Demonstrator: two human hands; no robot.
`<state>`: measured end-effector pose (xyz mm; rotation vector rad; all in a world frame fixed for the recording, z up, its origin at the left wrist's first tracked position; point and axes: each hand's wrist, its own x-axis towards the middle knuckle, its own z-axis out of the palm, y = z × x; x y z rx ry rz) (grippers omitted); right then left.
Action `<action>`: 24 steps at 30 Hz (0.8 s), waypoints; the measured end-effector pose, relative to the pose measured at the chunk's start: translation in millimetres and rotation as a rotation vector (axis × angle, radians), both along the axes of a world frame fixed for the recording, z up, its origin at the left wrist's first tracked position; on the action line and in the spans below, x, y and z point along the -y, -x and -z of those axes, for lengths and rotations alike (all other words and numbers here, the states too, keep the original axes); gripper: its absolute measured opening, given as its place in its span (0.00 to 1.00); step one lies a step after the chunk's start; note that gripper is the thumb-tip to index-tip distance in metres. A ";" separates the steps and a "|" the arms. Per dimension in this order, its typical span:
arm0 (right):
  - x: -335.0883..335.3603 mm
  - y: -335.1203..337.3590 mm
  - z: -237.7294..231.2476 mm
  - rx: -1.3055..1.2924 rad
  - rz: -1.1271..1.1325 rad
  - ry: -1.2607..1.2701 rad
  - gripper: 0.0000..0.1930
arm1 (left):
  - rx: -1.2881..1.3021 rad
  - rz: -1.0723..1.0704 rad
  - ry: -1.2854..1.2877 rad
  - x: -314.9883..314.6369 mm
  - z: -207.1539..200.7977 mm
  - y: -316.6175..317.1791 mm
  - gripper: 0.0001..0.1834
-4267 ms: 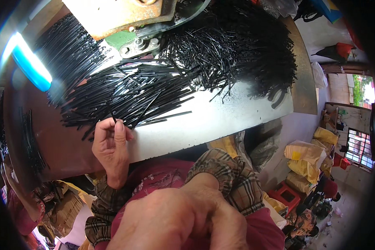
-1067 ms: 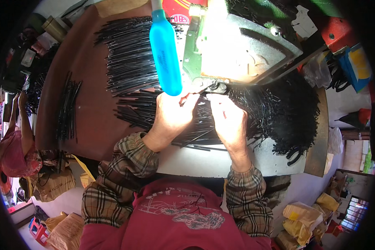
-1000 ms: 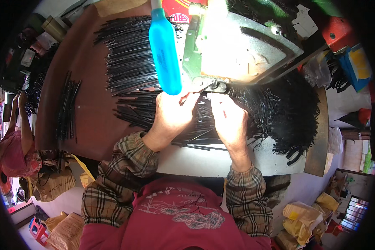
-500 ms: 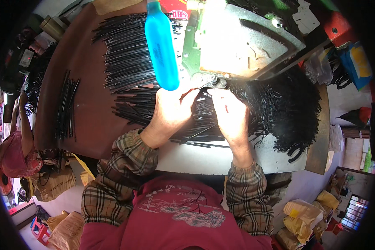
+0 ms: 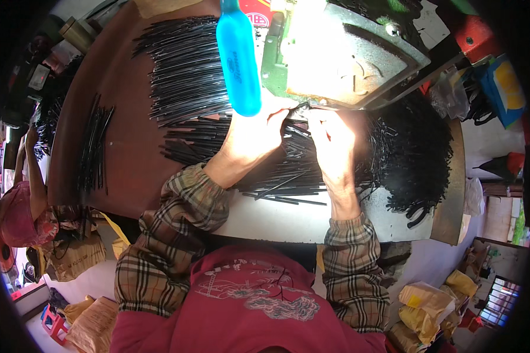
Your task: The person picks up plastic strips from a pile on the table, feeds them into a machine to process them, and stacks the finished strips on the work surface by hand.
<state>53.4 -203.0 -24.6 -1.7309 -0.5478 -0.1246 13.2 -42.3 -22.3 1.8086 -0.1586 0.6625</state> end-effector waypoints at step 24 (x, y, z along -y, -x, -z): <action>5.0 4.6 -14.6 -0.211 0.001 0.078 0.07 | 0.178 0.047 -0.160 -5.2 12.4 -4.7 0.26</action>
